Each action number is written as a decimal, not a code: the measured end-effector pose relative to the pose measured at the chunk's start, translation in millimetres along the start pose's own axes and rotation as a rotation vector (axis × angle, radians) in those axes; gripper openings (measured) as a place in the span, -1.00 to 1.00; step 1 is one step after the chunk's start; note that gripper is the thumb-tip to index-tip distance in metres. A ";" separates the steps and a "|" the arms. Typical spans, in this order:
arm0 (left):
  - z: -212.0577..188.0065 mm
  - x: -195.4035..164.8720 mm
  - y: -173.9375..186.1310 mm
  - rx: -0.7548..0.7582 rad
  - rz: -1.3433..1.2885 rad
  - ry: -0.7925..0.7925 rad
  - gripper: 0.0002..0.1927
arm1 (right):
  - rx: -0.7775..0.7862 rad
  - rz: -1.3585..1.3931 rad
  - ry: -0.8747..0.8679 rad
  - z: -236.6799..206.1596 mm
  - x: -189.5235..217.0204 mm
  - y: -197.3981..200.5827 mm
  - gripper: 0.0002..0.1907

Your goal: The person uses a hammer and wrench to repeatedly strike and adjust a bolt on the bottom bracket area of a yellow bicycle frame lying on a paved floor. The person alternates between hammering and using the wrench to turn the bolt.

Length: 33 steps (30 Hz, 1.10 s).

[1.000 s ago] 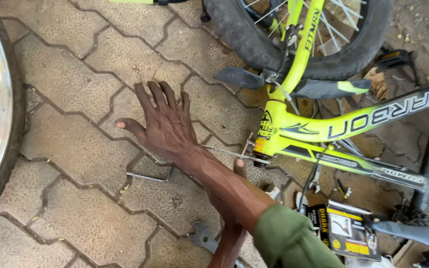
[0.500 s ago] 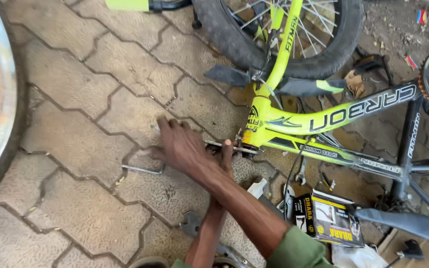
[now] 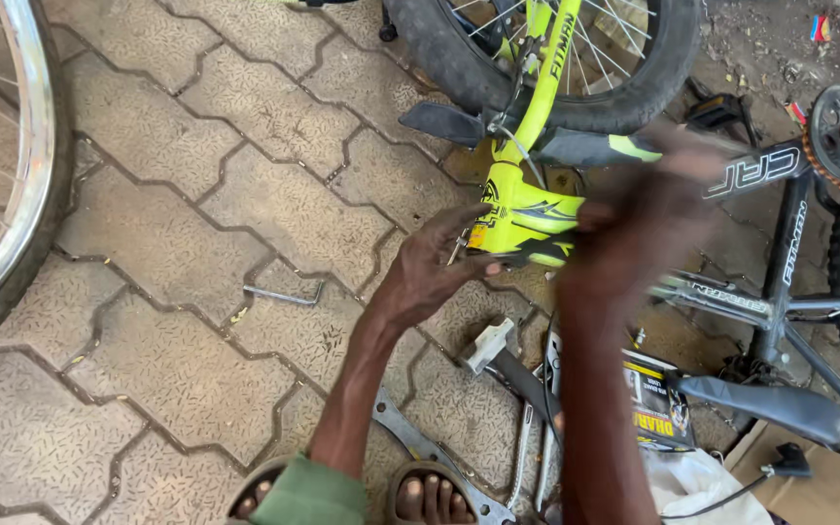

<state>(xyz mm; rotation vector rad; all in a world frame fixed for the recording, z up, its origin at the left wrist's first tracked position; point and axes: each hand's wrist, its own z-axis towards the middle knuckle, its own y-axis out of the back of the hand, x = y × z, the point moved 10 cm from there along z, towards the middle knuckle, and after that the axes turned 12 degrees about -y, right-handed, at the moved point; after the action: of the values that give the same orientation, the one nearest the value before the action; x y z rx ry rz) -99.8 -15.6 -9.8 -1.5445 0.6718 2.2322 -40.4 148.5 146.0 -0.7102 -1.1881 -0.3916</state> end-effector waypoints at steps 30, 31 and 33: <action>-29.8 28.6 -36.9 -0.401 0.013 0.234 -0.48 | -0.293 0.494 -0.163 -14.1 -80.0 150.6 -0.12; -29.4 26.0 -35.2 -0.407 0.030 0.210 -0.46 | -0.323 0.479 -0.169 -16.0 -80.4 151.7 -0.12; -28.2 22.4 -32.4 -0.418 0.074 0.168 -0.41 | -0.342 0.440 -0.161 -17.1 -77.1 151.4 -0.13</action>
<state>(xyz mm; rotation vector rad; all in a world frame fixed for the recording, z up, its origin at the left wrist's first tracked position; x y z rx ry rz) -68.6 -4.3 -45.2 -1.9478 0.3190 2.4284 39.7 239.9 26.0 -1.2908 -1.0857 -0.1685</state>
